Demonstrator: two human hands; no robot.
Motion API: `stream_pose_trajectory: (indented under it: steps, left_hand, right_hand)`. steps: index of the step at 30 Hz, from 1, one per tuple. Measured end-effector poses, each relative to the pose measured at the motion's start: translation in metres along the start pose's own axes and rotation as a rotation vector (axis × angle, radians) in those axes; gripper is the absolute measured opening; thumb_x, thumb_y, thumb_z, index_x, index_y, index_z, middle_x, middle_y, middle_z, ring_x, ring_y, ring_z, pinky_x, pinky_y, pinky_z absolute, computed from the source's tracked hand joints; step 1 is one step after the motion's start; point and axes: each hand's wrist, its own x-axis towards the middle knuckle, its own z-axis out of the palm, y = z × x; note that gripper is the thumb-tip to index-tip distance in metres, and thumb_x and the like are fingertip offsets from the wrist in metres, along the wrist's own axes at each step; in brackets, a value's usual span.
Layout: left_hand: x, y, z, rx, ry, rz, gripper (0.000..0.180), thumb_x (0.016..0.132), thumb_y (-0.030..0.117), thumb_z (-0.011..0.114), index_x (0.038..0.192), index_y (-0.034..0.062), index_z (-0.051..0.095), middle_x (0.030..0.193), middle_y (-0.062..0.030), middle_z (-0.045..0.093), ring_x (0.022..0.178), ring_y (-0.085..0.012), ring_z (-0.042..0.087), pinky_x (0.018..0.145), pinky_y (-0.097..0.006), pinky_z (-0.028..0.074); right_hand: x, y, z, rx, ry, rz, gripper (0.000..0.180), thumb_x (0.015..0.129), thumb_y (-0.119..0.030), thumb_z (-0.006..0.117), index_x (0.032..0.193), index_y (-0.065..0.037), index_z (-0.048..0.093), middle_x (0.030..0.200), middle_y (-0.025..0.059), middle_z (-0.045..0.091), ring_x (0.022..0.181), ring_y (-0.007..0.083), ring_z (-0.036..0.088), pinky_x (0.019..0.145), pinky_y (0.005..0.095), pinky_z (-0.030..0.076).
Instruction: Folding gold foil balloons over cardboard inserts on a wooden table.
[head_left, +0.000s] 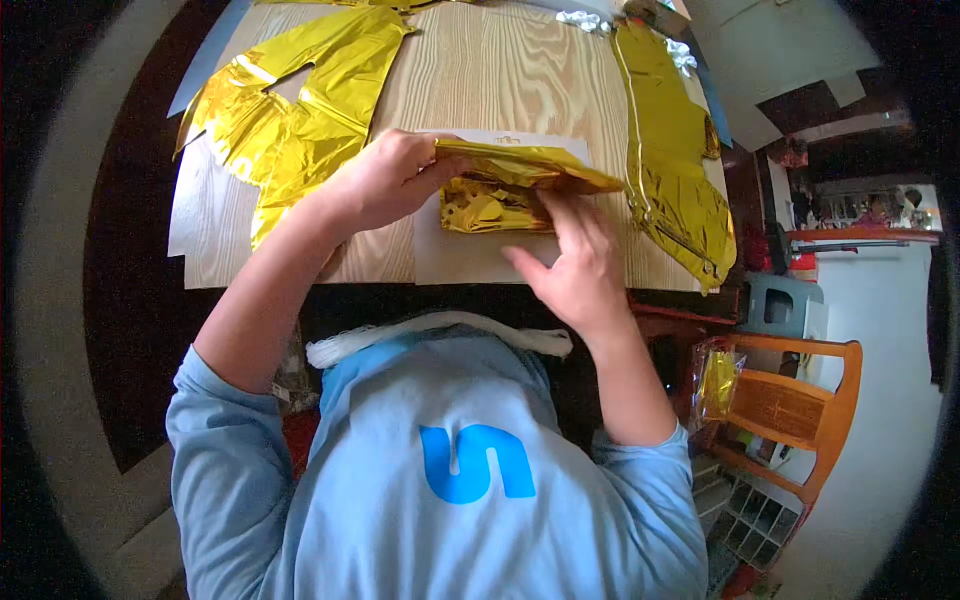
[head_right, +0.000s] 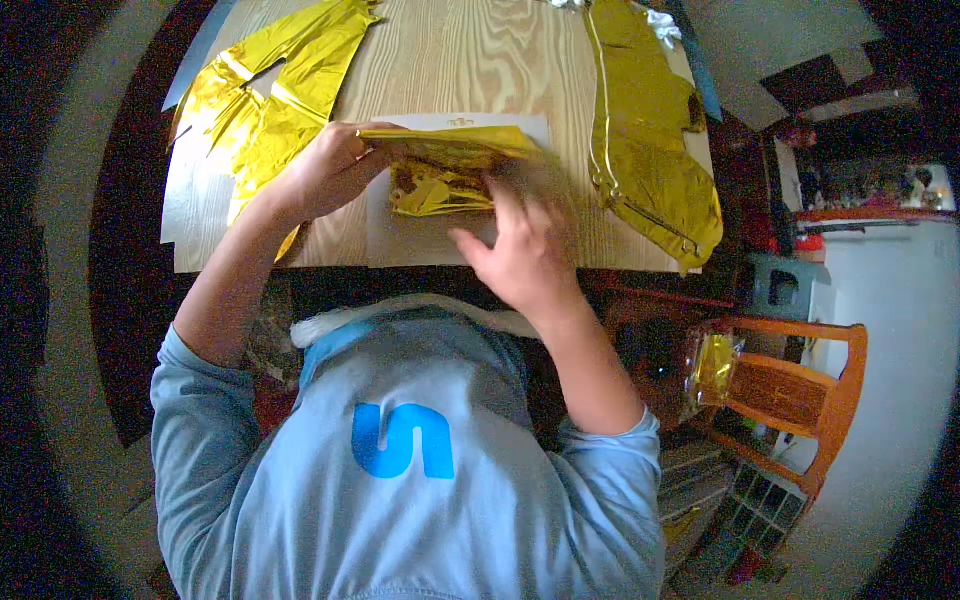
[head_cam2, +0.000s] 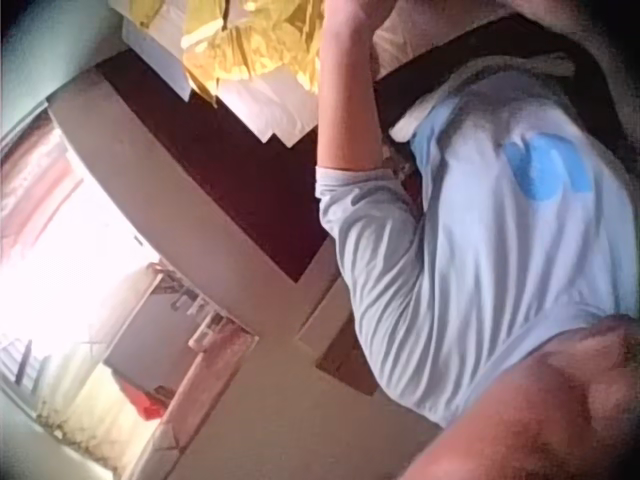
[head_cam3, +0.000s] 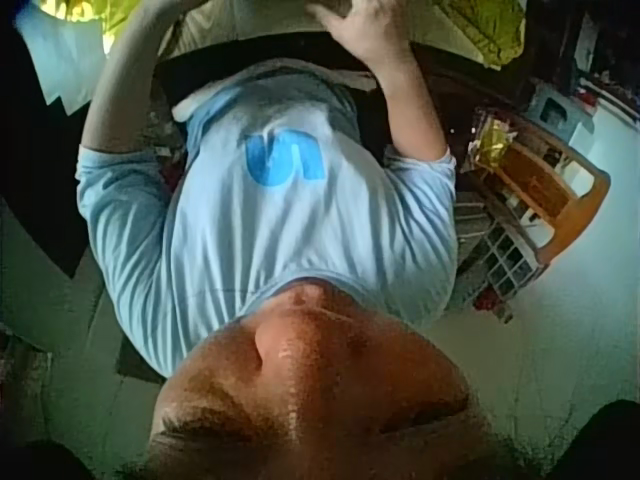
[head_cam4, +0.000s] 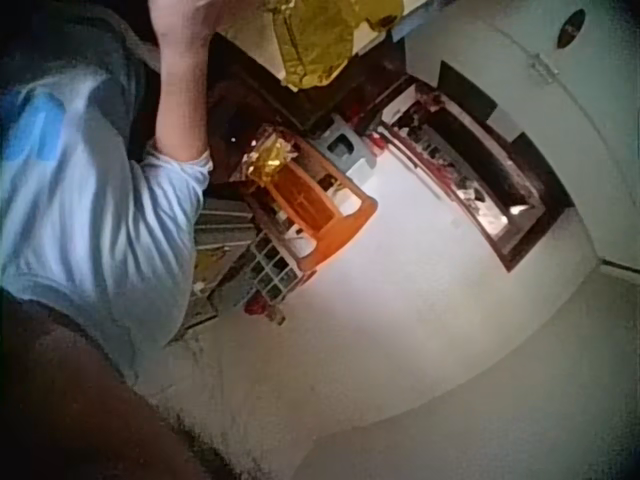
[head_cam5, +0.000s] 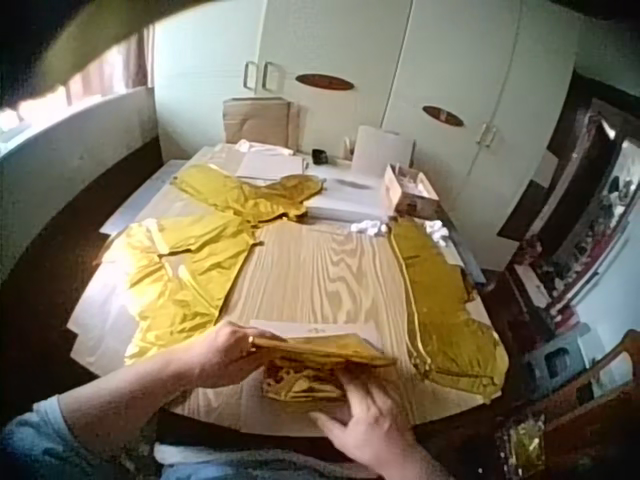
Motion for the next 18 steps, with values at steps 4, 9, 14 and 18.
stream_pose_trajectory:
  steps: [4, 9, 14, 18]
  left_hand:
    - [0.003, 0.006, -0.005, 0.002, -0.049, -0.193, 0.040, 0.100, 0.029, 0.060, 0.080, -0.0051, 0.062, 0.056, -0.0150, 0.047, 0.050, -0.0219, 0.041, 0.050, -0.040, 0.040]
    - [0.006, 0.003, -0.006, -0.076, -0.009, -0.229, 0.043, 0.102, 0.032, 0.058, 0.080, -0.0049, 0.061, 0.054, -0.0094, 0.040, 0.053, -0.0134, 0.037, 0.049, -0.037, 0.037]
    - [0.012, 0.007, -0.003, -0.212, 0.134, -0.097, 0.041, 0.102, 0.033, 0.058, 0.087, -0.0043, 0.063, 0.058, -0.0093, 0.042, 0.058, -0.0130, 0.039, 0.053, -0.038, 0.040]
    - [0.014, -0.007, -0.013, -0.186, -0.132, -0.343, 0.034, 0.106, 0.026, 0.053, 0.118, -0.0021, 0.065, 0.098, -0.0027, 0.070, 0.092, -0.0097, 0.058, 0.086, -0.031, 0.051]
  right_hand:
    - [0.009, 0.012, -0.006, 0.111, -0.015, 0.098, 0.063, 0.066, -0.024, 0.089, 0.118, -0.001, 0.062, 0.122, 0.0199, 0.062, 0.117, 0.0376, 0.057, 0.100, 0.0461, 0.044]
    - [0.009, 0.018, -0.006, 0.188, 0.000, -0.014, 0.035, 0.074, -0.015, 0.082, 0.104, -0.004, 0.066, 0.105, 0.0159, 0.068, 0.101, 0.0353, 0.063, 0.089, 0.0441, 0.049]
    - [0.013, 0.029, -0.006, 0.358, 0.066, -0.264, 0.014, 0.080, -0.001, 0.070, 0.092, -0.008, 0.066, 0.094, 0.0114, 0.071, 0.089, 0.0299, 0.067, 0.086, 0.0396, 0.050]
    - [0.014, 0.019, -0.005, 0.599, -0.003, 0.165, 0.015, 0.085, -0.003, 0.070, 0.100, -0.001, 0.068, 0.092, 0.0122, 0.073, 0.081, 0.0179, 0.069, 0.074, 0.0317, 0.053]
